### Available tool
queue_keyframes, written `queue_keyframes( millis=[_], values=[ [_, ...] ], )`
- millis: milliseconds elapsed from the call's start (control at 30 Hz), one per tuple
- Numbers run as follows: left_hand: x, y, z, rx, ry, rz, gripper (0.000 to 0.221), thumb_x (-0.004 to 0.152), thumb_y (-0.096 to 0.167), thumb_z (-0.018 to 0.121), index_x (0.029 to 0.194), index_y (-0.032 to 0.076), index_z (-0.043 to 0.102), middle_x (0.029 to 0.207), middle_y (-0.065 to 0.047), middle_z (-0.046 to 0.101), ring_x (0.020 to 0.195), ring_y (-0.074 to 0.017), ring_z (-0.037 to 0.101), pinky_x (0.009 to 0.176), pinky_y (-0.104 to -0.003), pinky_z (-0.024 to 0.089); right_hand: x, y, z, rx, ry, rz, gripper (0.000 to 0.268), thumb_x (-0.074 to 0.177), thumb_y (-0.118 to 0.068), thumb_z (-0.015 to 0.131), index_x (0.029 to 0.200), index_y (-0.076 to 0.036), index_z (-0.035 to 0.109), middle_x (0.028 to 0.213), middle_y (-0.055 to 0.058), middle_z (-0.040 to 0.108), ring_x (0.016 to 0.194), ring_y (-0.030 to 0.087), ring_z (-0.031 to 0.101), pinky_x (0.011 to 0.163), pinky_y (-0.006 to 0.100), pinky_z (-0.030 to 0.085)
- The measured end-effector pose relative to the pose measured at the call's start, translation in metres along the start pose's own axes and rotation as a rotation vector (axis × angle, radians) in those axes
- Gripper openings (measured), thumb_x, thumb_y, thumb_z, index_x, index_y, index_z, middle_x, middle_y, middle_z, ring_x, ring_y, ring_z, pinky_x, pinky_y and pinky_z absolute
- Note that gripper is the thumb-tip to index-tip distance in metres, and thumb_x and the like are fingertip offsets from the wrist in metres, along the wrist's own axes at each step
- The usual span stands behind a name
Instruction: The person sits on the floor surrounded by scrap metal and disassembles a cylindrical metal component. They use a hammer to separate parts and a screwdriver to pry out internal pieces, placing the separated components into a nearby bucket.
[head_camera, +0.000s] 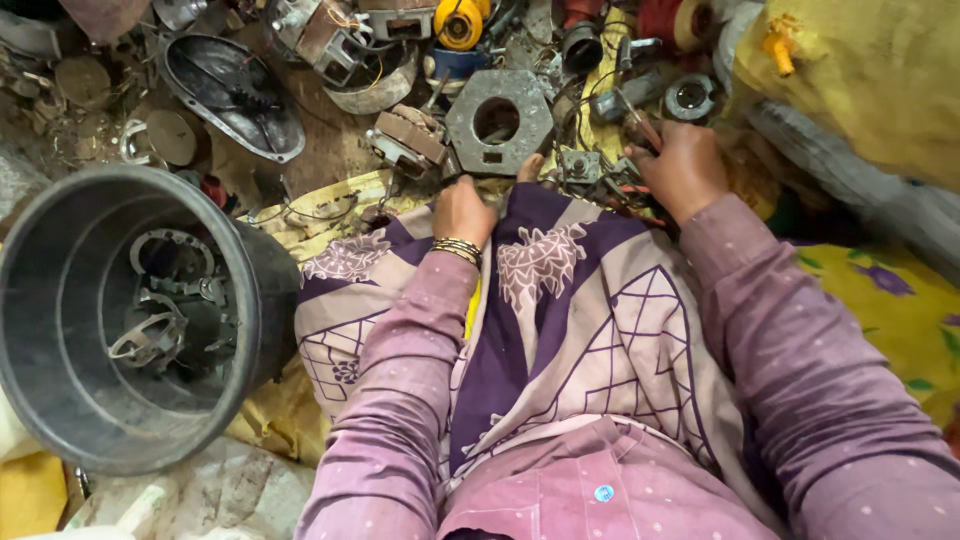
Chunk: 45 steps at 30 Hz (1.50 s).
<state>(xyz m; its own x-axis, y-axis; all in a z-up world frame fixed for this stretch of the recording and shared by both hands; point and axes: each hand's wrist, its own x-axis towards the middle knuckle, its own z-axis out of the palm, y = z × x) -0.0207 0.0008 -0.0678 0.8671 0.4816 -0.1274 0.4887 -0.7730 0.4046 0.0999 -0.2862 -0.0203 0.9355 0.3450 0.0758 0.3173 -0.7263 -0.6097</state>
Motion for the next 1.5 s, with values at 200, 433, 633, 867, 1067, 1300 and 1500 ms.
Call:
queue_keyframes(
  millis=[200,433,633,867,1067,1300,1500],
  values=[
    [-0.003,-0.003,-0.005,0.018,0.067,-0.062,0.024,0.079,0.015,0.072,0.101,0.004,0.071,0.098,-0.024,0.073,0.093,-0.0457,0.070,0.082,-0.054,0.057,0.021,0.030,0.050,-0.288,-0.217,0.210,0.026,0.084,-0.031,0.077,0.104,-0.015,0.080,0.098,0.019,0.074,0.090,0.039,0.071,0.076,0.052,0.055],
    [-0.011,-0.013,-0.039,-1.112,0.093,-0.047,0.020,0.080,0.009,0.067,0.098,0.001,0.072,0.086,-0.013,0.076,0.078,-0.0313,0.073,0.072,-0.044,0.059,0.026,0.065,0.108,-0.452,-0.141,-0.106,0.015,0.091,-0.019,0.069,0.095,-0.010,0.081,0.102,0.018,0.075,0.089,0.040,0.074,0.076,0.051,0.059],
    [-0.052,-0.019,-0.034,-1.655,-0.207,-0.249,0.019,0.088,0.006,0.055,0.096,-0.001,0.071,0.079,-0.013,0.073,0.070,-0.0254,0.070,0.068,-0.036,0.059,0.030,0.057,0.095,-0.214,-0.024,0.001,0.028,0.077,-0.026,0.083,0.092,-0.004,0.077,0.094,0.023,0.073,0.084,0.041,0.072,0.075,0.049,0.058],
    [-0.117,-0.025,0.022,-0.697,-0.718,0.243,0.031,0.085,0.020,0.074,0.106,-0.003,0.075,0.093,-0.007,0.076,0.083,-0.0126,0.066,0.075,-0.028,0.054,0.019,0.042,0.042,0.110,0.206,-0.023,0.026,0.087,-0.027,0.085,0.094,-0.003,0.080,0.090,0.023,0.075,0.084,0.036,0.072,0.074,0.044,0.056],
    [-0.142,-0.032,0.022,-0.646,-0.991,0.249,0.044,0.093,0.034,0.070,0.119,-0.001,0.074,0.106,-0.005,0.078,0.093,-0.0110,0.069,0.085,-0.027,0.054,0.000,0.022,0.000,0.739,0.153,0.077,0.023,0.082,-0.019,0.082,0.095,-0.001,0.077,0.086,0.002,0.076,0.074,0.011,0.068,0.069,0.032,0.053],
    [-0.147,-0.031,0.019,-0.710,-0.955,0.105,0.045,0.089,0.032,0.072,0.117,-0.003,0.075,0.104,-0.009,0.078,0.090,-0.0143,0.069,0.081,-0.030,0.056,-0.013,0.005,-0.018,0.558,0.140,0.195,0.028,0.084,-0.025,0.085,0.089,0.001,0.076,0.080,0.009,0.073,0.068,0.016,0.063,0.064,0.037,0.049],
    [-0.145,-0.024,0.004,-0.629,-0.794,0.188,0.044,0.088,0.033,0.073,0.114,-0.003,0.075,0.104,-0.012,0.078,0.090,-0.0180,0.069,0.080,-0.033,0.056,-0.016,0.005,-0.006,0.309,0.184,0.192,0.034,0.080,-0.032,0.086,0.091,-0.002,0.076,0.080,0.013,0.073,0.069,0.024,0.068,0.067,0.041,0.051]
  ],
)
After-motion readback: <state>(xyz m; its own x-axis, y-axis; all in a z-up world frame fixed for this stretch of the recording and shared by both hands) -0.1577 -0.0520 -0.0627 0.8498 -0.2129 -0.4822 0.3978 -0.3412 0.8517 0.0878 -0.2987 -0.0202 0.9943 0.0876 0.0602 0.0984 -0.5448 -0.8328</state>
